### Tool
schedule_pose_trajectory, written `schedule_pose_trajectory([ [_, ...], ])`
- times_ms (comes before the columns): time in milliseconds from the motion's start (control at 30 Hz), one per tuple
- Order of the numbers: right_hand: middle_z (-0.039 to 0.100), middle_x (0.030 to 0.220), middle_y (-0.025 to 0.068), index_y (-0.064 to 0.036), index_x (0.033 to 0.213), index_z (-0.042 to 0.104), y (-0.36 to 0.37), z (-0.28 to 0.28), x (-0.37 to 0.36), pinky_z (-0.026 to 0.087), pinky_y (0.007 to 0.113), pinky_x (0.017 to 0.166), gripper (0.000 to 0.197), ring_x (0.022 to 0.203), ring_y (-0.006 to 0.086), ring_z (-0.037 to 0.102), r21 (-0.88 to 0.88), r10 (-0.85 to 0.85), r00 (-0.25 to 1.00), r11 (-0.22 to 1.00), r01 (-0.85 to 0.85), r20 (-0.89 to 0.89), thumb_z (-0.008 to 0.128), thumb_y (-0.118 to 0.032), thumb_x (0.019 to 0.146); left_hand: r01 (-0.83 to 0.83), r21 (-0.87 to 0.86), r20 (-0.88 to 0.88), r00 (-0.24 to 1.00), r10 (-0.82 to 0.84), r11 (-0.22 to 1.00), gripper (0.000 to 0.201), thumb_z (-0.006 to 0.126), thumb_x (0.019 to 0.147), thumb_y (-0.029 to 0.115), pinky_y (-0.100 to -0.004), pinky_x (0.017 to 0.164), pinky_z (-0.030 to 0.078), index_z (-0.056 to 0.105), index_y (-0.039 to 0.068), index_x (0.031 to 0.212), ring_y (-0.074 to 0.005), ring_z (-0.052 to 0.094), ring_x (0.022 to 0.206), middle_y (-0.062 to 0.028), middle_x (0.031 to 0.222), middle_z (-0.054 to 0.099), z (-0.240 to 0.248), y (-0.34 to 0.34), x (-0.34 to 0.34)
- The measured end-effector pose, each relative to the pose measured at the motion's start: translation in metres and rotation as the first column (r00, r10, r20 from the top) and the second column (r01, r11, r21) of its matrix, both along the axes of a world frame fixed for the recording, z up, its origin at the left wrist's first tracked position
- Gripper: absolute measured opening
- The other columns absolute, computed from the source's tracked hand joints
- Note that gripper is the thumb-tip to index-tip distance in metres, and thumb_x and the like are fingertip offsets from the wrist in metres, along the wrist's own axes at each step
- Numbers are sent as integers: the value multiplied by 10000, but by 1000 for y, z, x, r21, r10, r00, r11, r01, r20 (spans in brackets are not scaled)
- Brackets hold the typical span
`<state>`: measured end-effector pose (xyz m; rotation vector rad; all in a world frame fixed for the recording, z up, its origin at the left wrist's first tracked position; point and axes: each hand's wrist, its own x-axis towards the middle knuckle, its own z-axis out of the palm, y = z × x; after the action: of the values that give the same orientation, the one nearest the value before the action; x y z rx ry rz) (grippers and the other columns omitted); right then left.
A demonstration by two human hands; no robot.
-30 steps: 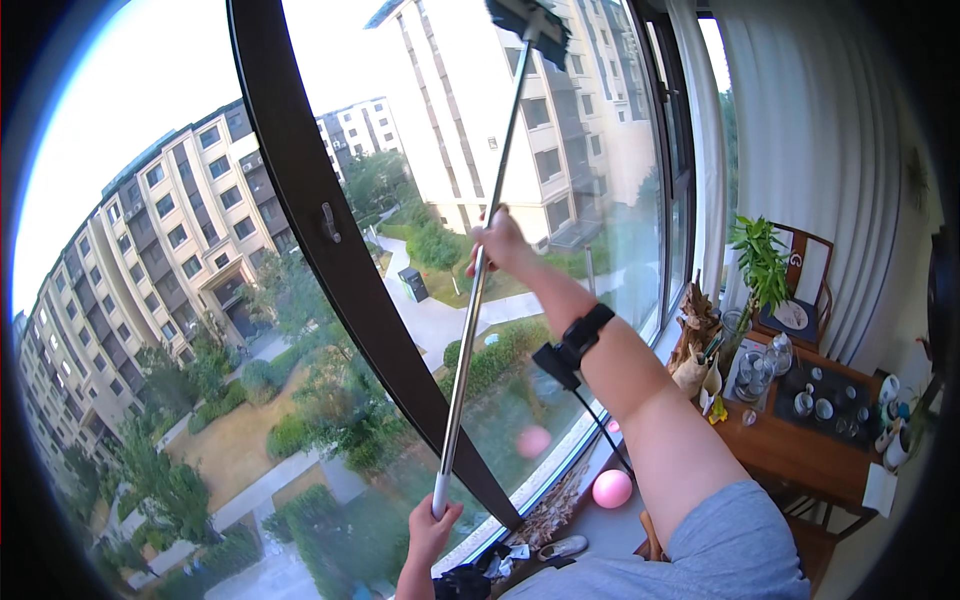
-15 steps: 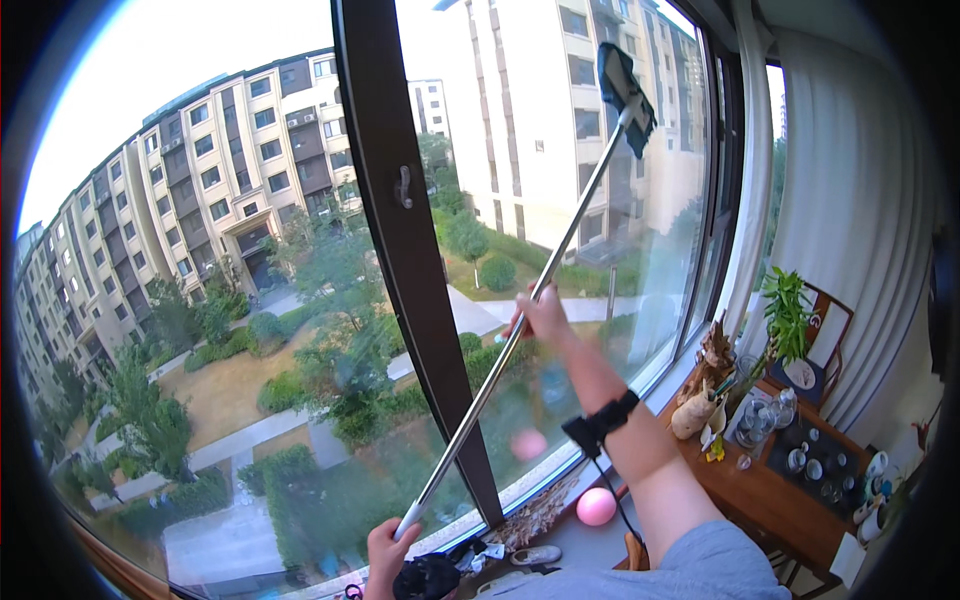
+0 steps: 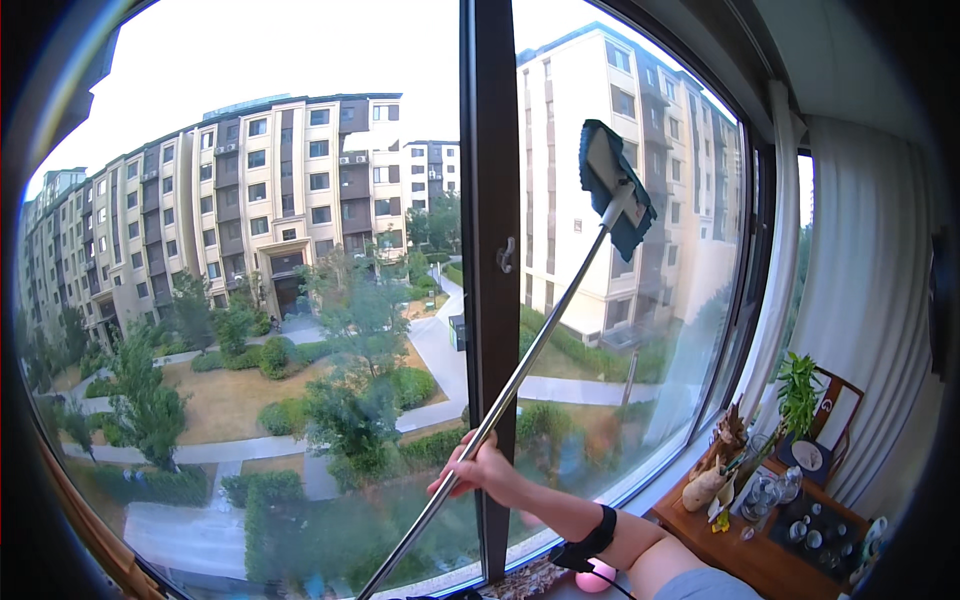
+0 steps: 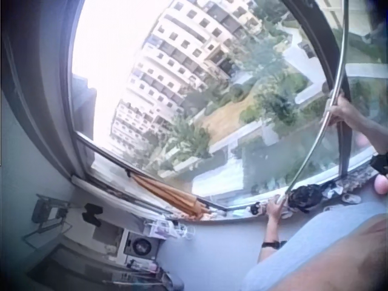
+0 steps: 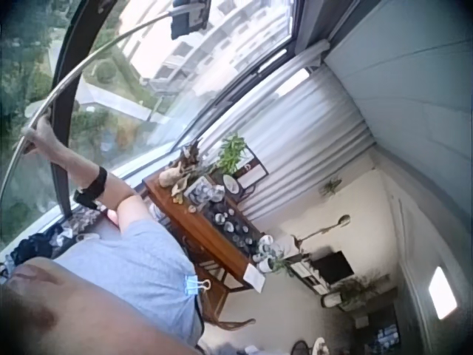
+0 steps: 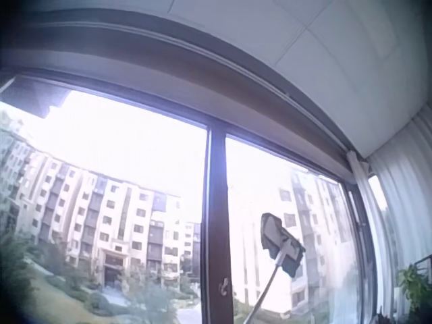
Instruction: Cleaning a large apartment window using a long-handled squeegee tool.
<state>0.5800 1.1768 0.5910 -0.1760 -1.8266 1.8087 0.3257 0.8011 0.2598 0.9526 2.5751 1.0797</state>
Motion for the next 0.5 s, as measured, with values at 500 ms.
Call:
schedule_pose_trajectory([
  [500,496,878,109,-91,1064,225,-105,-2,-29,496,259,535,256,725,226,678,166,111,954,984,-66,-280,445,-62,935,162,-9,-452,879,-149,987,330,530,928,363,-439,681,454,641,61,857,-309,591,746,-135,791,625,-265,-41,19],
])
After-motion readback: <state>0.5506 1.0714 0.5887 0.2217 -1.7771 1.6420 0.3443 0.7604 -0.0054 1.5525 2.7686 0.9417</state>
